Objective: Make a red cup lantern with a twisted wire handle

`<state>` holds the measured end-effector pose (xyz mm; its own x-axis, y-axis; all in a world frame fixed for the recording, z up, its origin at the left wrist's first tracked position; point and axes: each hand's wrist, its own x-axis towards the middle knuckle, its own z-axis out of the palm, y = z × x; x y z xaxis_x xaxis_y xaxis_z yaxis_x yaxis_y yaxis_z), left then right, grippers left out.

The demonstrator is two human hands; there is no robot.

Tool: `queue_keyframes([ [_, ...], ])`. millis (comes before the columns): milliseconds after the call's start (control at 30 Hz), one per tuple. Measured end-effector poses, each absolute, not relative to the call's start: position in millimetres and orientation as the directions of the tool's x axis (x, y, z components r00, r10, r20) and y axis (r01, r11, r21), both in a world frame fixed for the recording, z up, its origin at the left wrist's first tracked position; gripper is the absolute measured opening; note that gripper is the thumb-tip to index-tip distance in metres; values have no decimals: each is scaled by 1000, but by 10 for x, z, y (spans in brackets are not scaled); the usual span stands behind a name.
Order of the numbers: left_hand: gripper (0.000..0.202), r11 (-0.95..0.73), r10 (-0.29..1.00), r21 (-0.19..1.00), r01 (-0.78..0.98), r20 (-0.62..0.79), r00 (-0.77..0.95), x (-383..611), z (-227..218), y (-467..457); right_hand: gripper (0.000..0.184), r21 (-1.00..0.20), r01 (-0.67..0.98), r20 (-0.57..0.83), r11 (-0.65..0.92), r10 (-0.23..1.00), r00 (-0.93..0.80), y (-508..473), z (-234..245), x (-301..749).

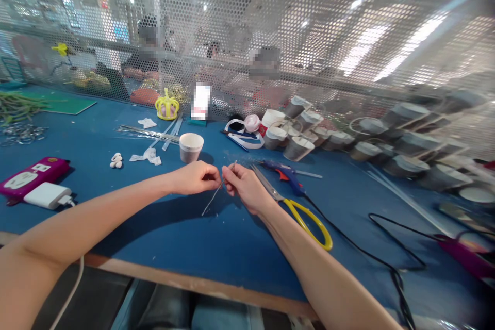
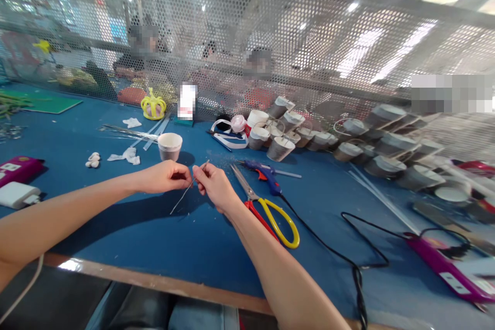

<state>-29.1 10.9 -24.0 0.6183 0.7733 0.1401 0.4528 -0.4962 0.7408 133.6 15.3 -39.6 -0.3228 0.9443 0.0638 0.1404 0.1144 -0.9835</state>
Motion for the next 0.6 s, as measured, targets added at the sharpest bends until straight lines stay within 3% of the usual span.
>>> queue_keyframes([
  [167, 12, -560, 791, 638, 529, 220, 571, -266, -246, 75, 36, -979, 166, 66, 121, 951, -303, 162, -399, 1342],
  [467, 24, -257, 843, 897, 361, 25, 537, -246, -247, 72, 35, -954, 248, 104, 171, 960, -261, 93, -340, 1306],
  [600, 29, -107, 843, 969, 224, -31, 537, -242, -253, 65, 33, -977, 147, 105, 156, 946, -306, 87, -328, 1310],
])
